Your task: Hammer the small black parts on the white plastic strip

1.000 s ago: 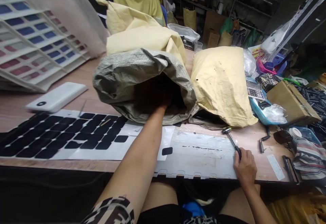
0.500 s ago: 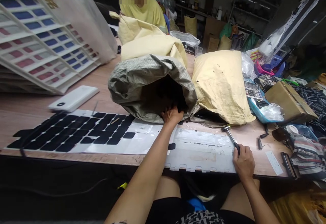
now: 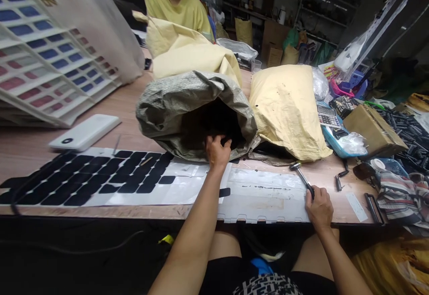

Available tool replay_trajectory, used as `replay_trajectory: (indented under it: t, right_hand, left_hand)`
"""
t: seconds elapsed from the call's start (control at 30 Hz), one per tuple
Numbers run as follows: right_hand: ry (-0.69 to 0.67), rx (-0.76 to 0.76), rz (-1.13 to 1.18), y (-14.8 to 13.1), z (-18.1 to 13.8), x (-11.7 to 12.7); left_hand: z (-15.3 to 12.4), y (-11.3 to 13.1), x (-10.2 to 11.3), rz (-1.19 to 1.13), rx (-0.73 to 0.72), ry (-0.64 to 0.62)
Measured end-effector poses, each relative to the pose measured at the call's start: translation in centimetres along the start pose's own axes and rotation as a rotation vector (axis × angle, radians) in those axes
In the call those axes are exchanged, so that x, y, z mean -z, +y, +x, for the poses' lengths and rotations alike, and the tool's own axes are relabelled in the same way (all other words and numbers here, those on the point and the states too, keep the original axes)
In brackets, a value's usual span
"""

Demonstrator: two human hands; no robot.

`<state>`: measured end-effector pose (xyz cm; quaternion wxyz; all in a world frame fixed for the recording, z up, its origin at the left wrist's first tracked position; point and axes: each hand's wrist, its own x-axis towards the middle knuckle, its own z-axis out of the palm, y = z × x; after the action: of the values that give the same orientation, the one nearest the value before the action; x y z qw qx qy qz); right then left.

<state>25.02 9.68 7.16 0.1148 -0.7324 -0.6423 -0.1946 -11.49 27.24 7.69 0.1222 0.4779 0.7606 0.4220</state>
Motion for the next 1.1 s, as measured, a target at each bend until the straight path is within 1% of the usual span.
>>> replay_trajectory:
  t: [0.03,0.07,0.1,0.13,0.17,0.23,0.27,0.3,0.37,0.43,0.5,0.63,0.73,0.83,0.9,1.0,1.1]
  right_hand:
    - [-0.008,-0.007,0.004,0.0,0.0,0.0]
    - [-0.016,-0.013,0.006,-0.1,-0.1,0.1]
    - [-0.023,-0.019,0.007,-0.2,-0.1,0.1]
    - [-0.029,-0.024,0.006,-0.2,-0.1,0.2]
    - [-0.033,-0.028,0.003,-0.3,-0.1,0.3]
    - [-0.035,-0.037,-0.005,-0.5,-0.1,0.5]
    - [-0.034,-0.042,-0.006,-0.6,-0.1,0.5]
    - [-0.031,-0.047,-0.005,-0.6,-0.1,0.6]
    - [-0.024,-0.054,0.009,-0.6,-0.2,0.6]
    - [-0.017,-0.051,0.032,-0.5,-0.3,0.6]
    - [-0.014,-0.041,0.047,-0.3,-0.3,0.4]
    - [-0.053,-0.009,0.085,0.3,0.1,0.1]
    - [-0.123,-0.049,0.215,0.9,0.2,0.4]
    - [-0.145,-0.161,0.435,1.3,-0.6,1.4]
    - [-0.144,-0.203,0.58,1.3,-1.8,2.3]
    - [-0.152,-0.205,0.726,0.8,-3.6,3.8]
    - [-0.164,-0.167,0.786,-0.1,-4.8,4.9]
  left_hand:
    - [-0.8,0.6,0.5,-0.031,-0.035,0.036]
    - [-1.8,1.3,0.9,-0.078,-0.079,0.035]
    - [-3.0,2.1,1.1,-0.135,-0.132,-0.012]
    - [-4.5,3.0,1.1,-0.196,-0.191,-0.104]
    - [-6.1,3.9,0.9,-0.249,-0.251,-0.226]
    - [-9.4,5.6,-0.2,-0.304,-0.355,-0.494]
    - [-10.9,6.3,-1.0,-0.309,-0.394,-0.6]
    - [-12.3,6.7,-1.9,-0.305,-0.426,-0.677]
    - [-14.2,7.2,-3.6,-0.277,-0.475,-0.746]
    - [-15.2,7.0,-4.9,-0.24,-0.509,-0.75]
    - [-15.4,6.6,-5.6,-0.221,-0.533,-0.735]
    - [-15.1,5.9,-6.1,-0.235,-0.554,-0.717]
    - [-15.0,5.7,-6.4,-0.236,-0.535,-0.708]
    - [-15.0,5.7,-6.7,-0.245,-0.514,-0.703]
    - [-15.0,5.7,-6.7,-0.248,-0.503,-0.704]
    - [-14.9,5.7,-6.7,-0.254,-0.487,-0.704]
    - [-15.0,5.6,-6.8,-0.265,-0.468,-0.703]
